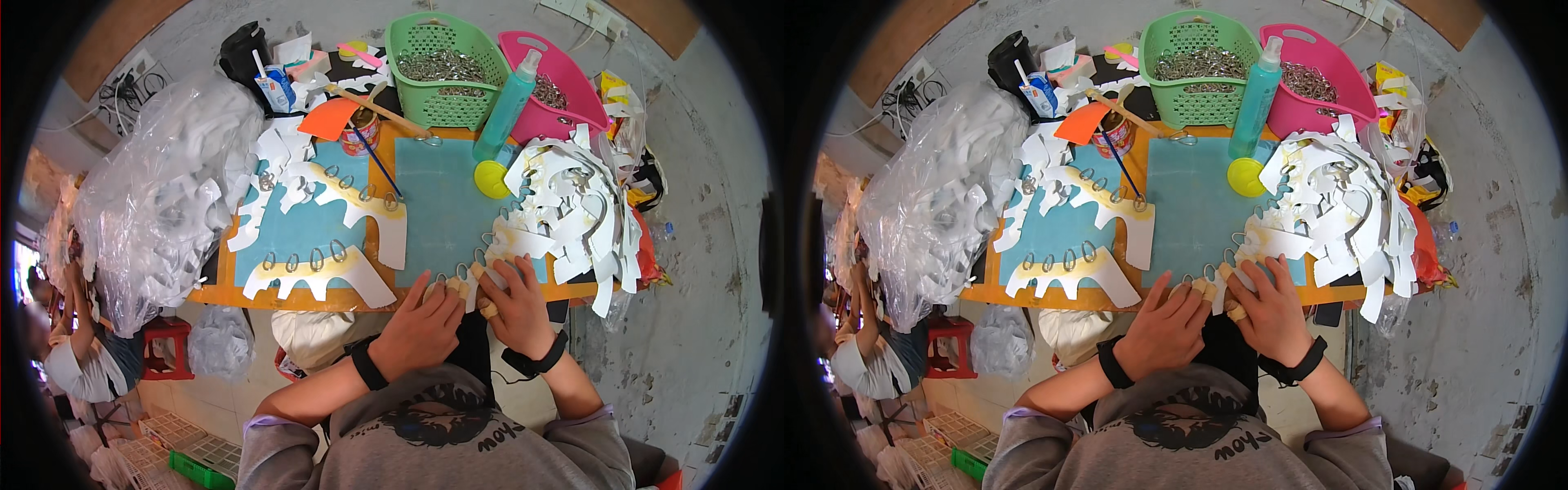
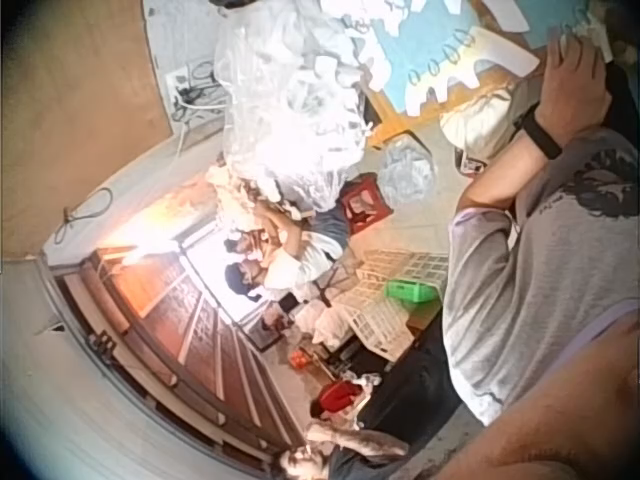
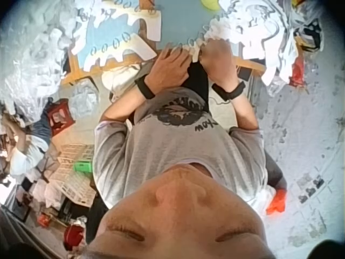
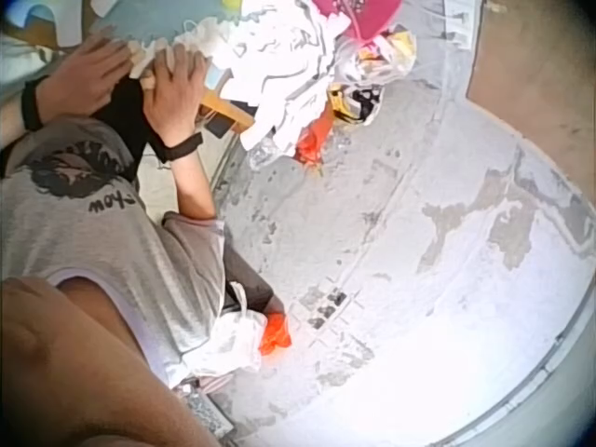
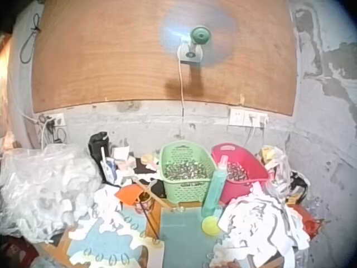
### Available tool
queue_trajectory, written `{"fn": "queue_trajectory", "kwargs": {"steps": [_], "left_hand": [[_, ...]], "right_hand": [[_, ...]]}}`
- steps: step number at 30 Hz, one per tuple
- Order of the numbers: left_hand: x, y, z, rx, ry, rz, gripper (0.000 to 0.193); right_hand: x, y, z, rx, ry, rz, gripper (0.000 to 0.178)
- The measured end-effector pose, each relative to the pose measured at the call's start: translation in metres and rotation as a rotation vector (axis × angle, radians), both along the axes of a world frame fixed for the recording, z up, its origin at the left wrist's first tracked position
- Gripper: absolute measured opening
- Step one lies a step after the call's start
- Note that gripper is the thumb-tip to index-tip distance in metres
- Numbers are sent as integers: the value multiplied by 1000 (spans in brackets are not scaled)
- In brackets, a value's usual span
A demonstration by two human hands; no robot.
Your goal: Assembling and attaching small components to shoe upper patterns using a small tool.
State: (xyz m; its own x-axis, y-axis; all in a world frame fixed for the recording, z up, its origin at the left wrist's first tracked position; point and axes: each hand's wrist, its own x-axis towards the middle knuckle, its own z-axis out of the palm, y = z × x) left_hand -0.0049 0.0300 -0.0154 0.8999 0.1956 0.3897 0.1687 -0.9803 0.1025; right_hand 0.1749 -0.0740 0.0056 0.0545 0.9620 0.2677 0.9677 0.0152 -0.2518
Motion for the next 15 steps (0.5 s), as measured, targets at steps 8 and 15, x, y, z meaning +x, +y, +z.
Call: {"fn": "queue_trajectory", "kwargs": {"steps": [8, 15], "left_hand": [[0, 0, 1, -9, 2, 1, 43], [0, 0, 3, -77, -25, 38, 41]], "right_hand": [[18, 1, 2, 38, 336, -4, 41], [15, 6, 7, 176, 197, 74, 38]]}}
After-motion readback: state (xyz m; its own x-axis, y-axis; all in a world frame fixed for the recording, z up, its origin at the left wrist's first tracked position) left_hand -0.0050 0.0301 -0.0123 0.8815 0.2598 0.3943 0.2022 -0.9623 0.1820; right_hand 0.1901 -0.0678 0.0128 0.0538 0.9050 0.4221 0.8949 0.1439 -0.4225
